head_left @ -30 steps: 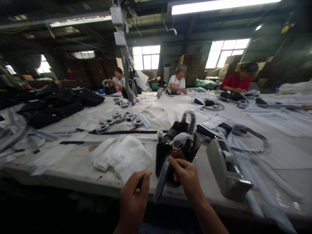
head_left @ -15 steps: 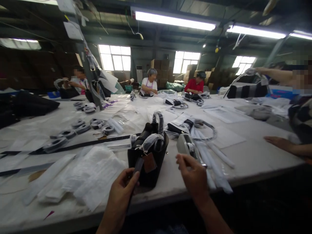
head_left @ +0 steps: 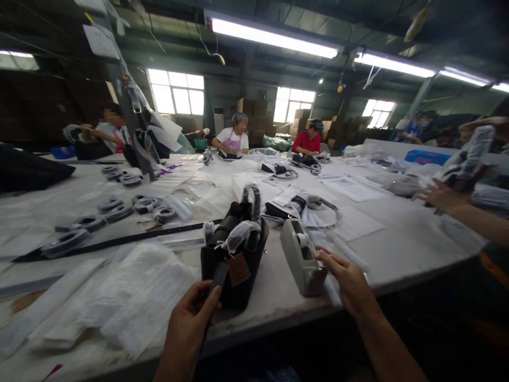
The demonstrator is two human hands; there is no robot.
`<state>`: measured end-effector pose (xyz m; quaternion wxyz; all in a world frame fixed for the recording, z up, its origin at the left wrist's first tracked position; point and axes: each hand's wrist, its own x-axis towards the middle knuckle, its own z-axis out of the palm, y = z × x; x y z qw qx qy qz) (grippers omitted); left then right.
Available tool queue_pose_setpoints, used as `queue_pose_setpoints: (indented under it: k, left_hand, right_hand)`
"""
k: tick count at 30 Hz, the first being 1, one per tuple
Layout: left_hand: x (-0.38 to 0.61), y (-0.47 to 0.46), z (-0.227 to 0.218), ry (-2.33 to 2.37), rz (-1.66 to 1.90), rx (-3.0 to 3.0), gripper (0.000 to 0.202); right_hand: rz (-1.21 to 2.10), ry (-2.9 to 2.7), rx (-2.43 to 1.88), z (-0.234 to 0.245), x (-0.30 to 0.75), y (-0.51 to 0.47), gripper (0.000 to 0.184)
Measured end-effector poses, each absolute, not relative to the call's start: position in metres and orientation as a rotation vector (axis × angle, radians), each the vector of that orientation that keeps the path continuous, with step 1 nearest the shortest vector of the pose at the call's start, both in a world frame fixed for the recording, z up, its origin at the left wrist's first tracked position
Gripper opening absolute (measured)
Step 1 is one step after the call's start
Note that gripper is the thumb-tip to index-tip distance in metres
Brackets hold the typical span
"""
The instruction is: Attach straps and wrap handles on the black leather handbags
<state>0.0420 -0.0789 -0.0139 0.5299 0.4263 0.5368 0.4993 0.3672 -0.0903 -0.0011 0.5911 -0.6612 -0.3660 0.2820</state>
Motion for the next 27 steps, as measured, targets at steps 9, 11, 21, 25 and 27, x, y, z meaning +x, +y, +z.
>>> queue_pose_setpoints:
  k: [9,11,21,25,27]
  left_hand:
    - [0.044,-0.08,-0.009,1.305,1.182,1.004,0.054]
    - [0.046,-0.08,-0.008,1.317,1.211,0.999,0.054]
    - [0.042,-0.077,-0.013,1.274,1.172,0.974,0.05]
    - [0.041,-0.079,-0.013,1.219,1.141,1.005,0.046]
    - [0.041,-0.079,-0.014,1.21,1.142,1.01,0.046]
  right_hand:
    - [0.61,-0.778,-1.615,0.01,0.355,-0.132,0.043]
    - [0.61,-0.756,-1.642,0.012,0.353,-0.138,0.045]
    - [0.798,-0.524,-1.665,-0.039,0.36,-0.143,0.05]
    - [0.76,-0.621,-1.726,-0.049,0.346,-0.148,0.05]
    - [0.828,-0.799,-1.71,-0.039,0.325,-0.148,0.045]
